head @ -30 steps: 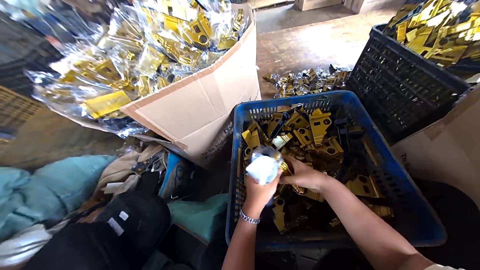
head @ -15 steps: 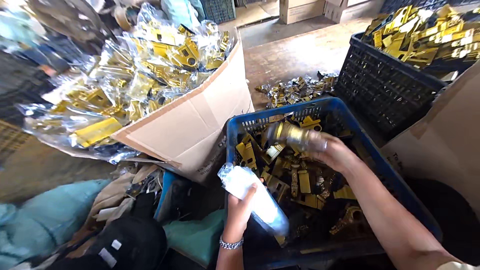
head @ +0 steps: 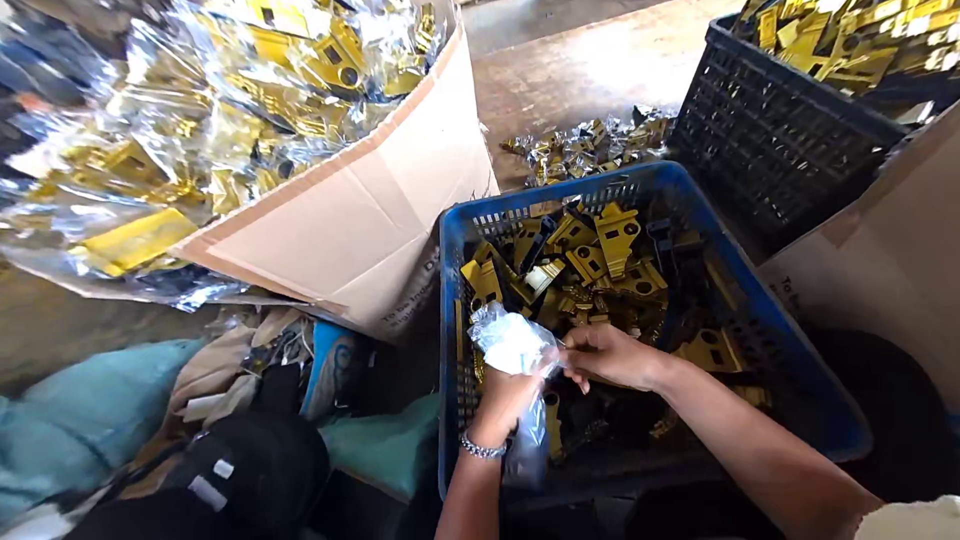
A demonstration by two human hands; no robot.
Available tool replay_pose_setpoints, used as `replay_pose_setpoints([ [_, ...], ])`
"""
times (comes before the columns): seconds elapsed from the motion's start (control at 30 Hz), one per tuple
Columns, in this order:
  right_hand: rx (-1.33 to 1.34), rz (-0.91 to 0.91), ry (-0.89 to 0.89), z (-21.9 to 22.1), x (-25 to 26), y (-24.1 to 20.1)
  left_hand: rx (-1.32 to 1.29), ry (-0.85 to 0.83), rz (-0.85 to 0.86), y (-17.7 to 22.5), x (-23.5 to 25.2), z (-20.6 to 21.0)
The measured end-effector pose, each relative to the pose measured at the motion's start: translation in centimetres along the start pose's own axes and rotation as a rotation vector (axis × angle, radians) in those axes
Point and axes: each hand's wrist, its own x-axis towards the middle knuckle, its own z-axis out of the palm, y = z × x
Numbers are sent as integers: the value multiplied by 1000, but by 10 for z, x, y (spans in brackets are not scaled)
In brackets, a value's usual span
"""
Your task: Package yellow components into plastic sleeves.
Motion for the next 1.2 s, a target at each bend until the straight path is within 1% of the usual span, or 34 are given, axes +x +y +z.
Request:
replay_pose_setpoints([
  [0.03, 12, 13, -28, -2, -2, 1, 188, 83, 132, -6, 6, -4],
  [0.07, 28, 29, -12, -2, -4, 2, 303, 181, 259, -13, 12, -9],
  [0.1, 67, 48, 30, 0, -5, 3, 349, 280, 343, -19, 18, -13],
  [0.13, 130, 63, 93, 2, -5, 5, 342, 352, 368, -22, 22, -17],
  [0.17, 189, 59, 154, 5, -4, 8, 293, 363, 325, -20, 22, -17],
  [0.2, 216, 36, 189, 8, -4, 11, 206, 296, 227, -14, 16, -15],
  [0.23, 193, 2, 175, 11, -5, 14, 85, 164, 108, -7, 6, -11],
  [0.27, 131, -33, 118, 15, -7, 15, -36, 19, -1, -1, -3, -5],
  [0.3, 43, -48, 36, 18, -8, 13, -143, -87, -83, 0, -9, 2],
  [0.33, -57, -29, -47, 17, -9, 10, -218, -143, -147, -1, -11, 6],
  [0.37, -114, -16, -100, 13, -9, 7, -264, -173, -174, -2, -10, 8],
  [0.4, -110, -16, -113, 6, -8, 5, -285, -181, -164, -2, -8, 5],
  [0.43, -58, -33, -79, -3, -6, 3, -281, -159, -128, -1, -4, 0],
  [0.47, 19, -56, -6, -12, 0, 0, -240, -96, -71, -1, 1, -6],
  [0.53, 131, -49, 193, -28, 16, -4, -32, 145, 53, -6, 11, -17],
  [0.57, 103, -19, 295, -33, 27, -6, 64, 265, 87, -10, 14, -23],
  [0.6, -18, 6, 386, -38, 41, -5, 83, 349, 103, -13, 17, -29],
  [0.63, -205, 21, 435, -45, 57, -3, 39, 406, 110, -14, 21, -32],
  [0.67, -433, 24, 441, -51, 75, 0, -30, 440, 135, -13, 24, -33],
  [0.73, -839, 57, 352, -54, 113, -1, -120, 423, 185, -10, 26, -33],
  [0.77, -971, 77, 291, -51, 129, -2, -129, 404, 201, -10, 26, -32],
  [0.8, -1053, 109, 235, -47, 141, -3, -122, 386, 209, -10, 26, -30],
  [0.87, -1094, 177, 159, -40, 150, -3, -118, 375, 206, -11, 25, -26],
  [0.97, -922, 231, 158, -45, 145, 0, -125, 403, 227, -12, 27, -24],
  [1.07, -678, 233, 233, -56, 107, 12, -110, 392, 255, -17, 25, -23],
  [1.1, -561, 224, 286, -59, 87, 16, -102, 381, 270, -19, 26, -23],
  [1.17, -209, 174, 410, -60, 39, 24, -87, 361, 264, -17, 25, -23],
  [1.2, -28, 137, 443, -60, 16, 28, -67, 355, 261, -16, 25, -23],
])
